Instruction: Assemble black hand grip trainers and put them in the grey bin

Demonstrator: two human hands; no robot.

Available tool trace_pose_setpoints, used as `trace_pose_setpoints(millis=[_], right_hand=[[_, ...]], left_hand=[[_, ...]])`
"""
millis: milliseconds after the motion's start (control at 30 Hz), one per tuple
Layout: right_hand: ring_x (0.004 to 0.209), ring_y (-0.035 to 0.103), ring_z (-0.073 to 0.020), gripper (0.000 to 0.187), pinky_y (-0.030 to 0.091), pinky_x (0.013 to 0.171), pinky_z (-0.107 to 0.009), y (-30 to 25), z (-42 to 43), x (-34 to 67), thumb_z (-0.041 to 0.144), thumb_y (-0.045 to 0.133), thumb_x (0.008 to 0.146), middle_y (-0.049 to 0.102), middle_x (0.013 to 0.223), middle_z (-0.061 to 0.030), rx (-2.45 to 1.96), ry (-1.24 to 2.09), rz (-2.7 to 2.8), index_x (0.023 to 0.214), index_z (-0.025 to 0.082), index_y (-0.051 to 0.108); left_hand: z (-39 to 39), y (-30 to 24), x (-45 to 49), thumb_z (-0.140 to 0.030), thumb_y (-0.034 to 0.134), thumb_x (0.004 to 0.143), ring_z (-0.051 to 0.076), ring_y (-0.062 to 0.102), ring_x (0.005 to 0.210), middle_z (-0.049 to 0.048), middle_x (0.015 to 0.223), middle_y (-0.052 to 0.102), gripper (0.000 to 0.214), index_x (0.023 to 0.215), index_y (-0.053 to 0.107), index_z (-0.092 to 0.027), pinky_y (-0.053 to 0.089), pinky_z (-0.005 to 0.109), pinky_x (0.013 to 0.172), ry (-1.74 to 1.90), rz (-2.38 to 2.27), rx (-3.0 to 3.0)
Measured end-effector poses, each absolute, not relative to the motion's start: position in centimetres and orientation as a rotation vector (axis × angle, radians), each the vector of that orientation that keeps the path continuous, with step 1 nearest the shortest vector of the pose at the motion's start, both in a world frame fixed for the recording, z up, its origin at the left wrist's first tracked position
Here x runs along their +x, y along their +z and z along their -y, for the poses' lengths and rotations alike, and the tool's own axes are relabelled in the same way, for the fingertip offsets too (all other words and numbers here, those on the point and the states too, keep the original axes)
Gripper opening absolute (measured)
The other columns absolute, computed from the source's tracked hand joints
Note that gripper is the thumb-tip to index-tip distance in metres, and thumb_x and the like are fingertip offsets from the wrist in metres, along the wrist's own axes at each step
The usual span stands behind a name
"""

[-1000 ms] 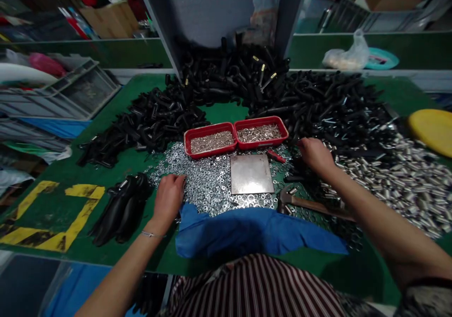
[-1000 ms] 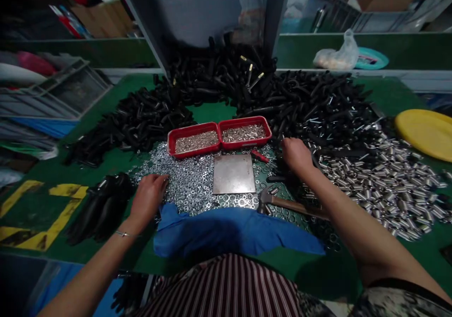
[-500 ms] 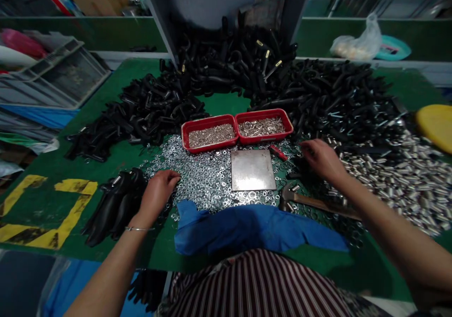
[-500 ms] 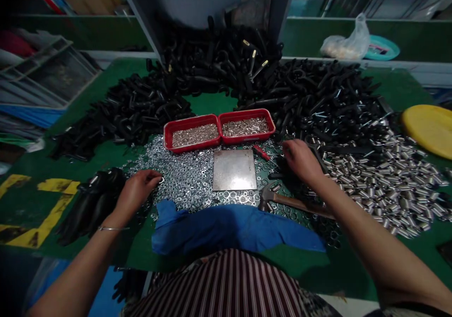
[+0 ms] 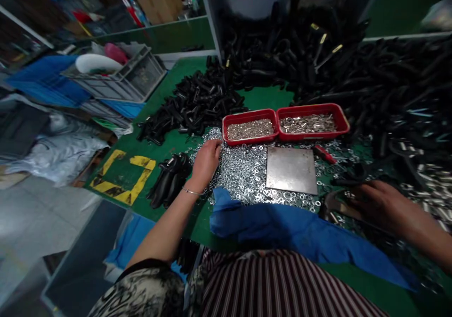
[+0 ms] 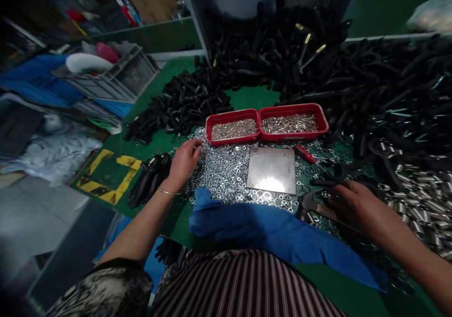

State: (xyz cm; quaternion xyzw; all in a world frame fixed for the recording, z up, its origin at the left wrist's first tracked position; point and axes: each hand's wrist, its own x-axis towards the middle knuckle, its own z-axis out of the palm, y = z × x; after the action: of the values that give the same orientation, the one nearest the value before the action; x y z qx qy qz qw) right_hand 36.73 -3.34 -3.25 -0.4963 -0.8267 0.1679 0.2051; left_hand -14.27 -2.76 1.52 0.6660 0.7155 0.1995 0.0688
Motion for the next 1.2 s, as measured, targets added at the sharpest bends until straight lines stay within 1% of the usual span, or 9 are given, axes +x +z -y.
trace_pose_setpoints(millis=[100, 200, 333, 433, 533, 667, 833, 1000, 1200], right_hand=[[0.066, 0.065, -0.0334, 0.033, 0.049, 0.056, -0.053, -1.8, 3.2, 37.2, 0.069, 0.057, 0.084, 0.069, 0.086, -0.0118, -1.62, 0.546, 2.183, 0.092, 0.039, 0.067], [0.078, 0.07, -0.0368, 0.029, 0.053, 0.059, -0.053, 0.2, 3.4, 34.8, 0.064, 0.068, 0.08, 0.074, 0.096, -0.0097, -1.769, 0.885, 1.787, 0.102, 0.044, 0.067], [0.073, 0.069, -0.0286, 0.035, 0.055, 0.055, -0.041, 1.0, 3.9, 28.2, 0.057, 0.081, 0.072, 0.073, 0.089, -0.0069, -1.58, 1.429, 1.34, 0.094, 0.033, 0.067], [0.073, 0.063, -0.0203, 0.034, 0.053, 0.056, -0.032, 0.7, 4.3, 23.9, 0.049, 0.084, 0.073, 0.069, 0.089, -0.0033, -1.459, 1.491, 1.265, 0.095, 0.03, 0.067], [0.062, 0.052, -0.0132, 0.03, 0.047, 0.053, -0.026, 0.5, 4.5, 21.0, 0.041, 0.083, 0.077, 0.057, 0.073, 0.0026, -1.253, 1.608, 1.086, 0.097, 0.03, 0.064], [0.058, 0.046, -0.0112, 0.027, 0.04, 0.049, -0.023, 0.7, 4.4, 19.2, 0.033, 0.078, 0.081, 0.049, 0.067, 0.0053, -0.994, 1.883, 0.83, 0.1, 0.029, 0.06], [0.075, 0.06, -0.0146, 0.028, 0.051, 0.063, -0.028, -1.0, 3.9, 18.8, 0.029, 0.078, 0.08, 0.065, 0.083, 0.0004, -0.965, 1.913, 0.752, 0.099, 0.026, 0.059], [0.07, 0.061, -0.0127, 0.029, 0.054, 0.068, -0.029, -2.5, 3.8, 18.3, 0.035, 0.082, 0.079, 0.069, 0.083, 0.0002, -0.98, 1.837, 0.784, 0.095, 0.024, 0.061], [0.071, 0.066, -0.0138, 0.029, 0.055, 0.07, -0.03, -2.4, 4.2, 18.5, 0.037, 0.082, 0.08, 0.073, 0.086, -0.0023, -1.01, 1.844, 0.877, 0.097, 0.022, 0.064]], left_hand=[[4.5, 1.1, -15.3, -0.02, 0.053, 0.098, 0.026, 0.066, 0.102, 0.0126, 0.108, 0.068, 0.022, 0.114, 0.068, -0.016, 0.05, 0.036, 0.091, 0.111, -2.222, 2.082], [5.8, -0.1, -15.8, -0.017, 0.05, 0.099, 0.025, 0.064, 0.101, 0.0132, 0.108, 0.065, 0.023, 0.114, 0.067, -0.016, 0.049, 0.034, 0.09, -0.034, -2.172, 2.122], [5.4, -1.2, -16.0, -0.016, 0.049, 0.099, 0.025, 0.064, 0.104, 0.0143, 0.11, 0.066, 0.02, 0.111, 0.064, -0.013, 0.049, 0.034, 0.092, 0.083, -2.229, 2.061], [4.7, -1.4, -16.0, -0.018, 0.054, 0.097, 0.027, 0.065, 0.104, 0.0156, 0.11, 0.067, 0.018, 0.111, 0.064, -0.012, 0.05, 0.035, 0.09, 0.077, -2.306, 2.006], [4.5, -1.5, -15.9, -0.016, 0.054, 0.095, 0.029, 0.066, 0.104, 0.0166, 0.108, 0.068, 0.019, 0.11, 0.064, -0.011, 0.051, 0.036, 0.09, 0.034, -2.336, 2.007], [4.8, -1.6, -16.0, -0.014, 0.05, 0.093, 0.029, 0.066, 0.104, 0.0163, 0.107, 0.068, 0.023, 0.111, 0.065, -0.011, 0.051, 0.037, 0.092, 0.058, -2.311, 2.039], [5.6, -1.4, -16.1, -0.022, 0.051, 0.095, 0.031, 0.064, 0.1, 0.0155, 0.104, 0.066, 0.022, 0.111, 0.065, -0.015, 0.05, 0.04, 0.089, -0.033, -2.326, 2.148], [5.0, -1.4, -15.4, -0.017, 0.043, 0.097, 0.031, 0.063, 0.103, 0.0154, 0.101, 0.065, 0.023, 0.104, 0.065, -0.015, 0.048, 0.041, 0.09, -0.105, -2.314, 2.219], [4.0, -2.0, -15.9, -0.016, 0.048, 0.093, 0.028, 0.064, 0.102, 0.0141, 0.103, 0.067, 0.021, 0.108, 0.063, -0.014, 0.049, 0.038, 0.094, 0.108, -2.274, 2.092]])
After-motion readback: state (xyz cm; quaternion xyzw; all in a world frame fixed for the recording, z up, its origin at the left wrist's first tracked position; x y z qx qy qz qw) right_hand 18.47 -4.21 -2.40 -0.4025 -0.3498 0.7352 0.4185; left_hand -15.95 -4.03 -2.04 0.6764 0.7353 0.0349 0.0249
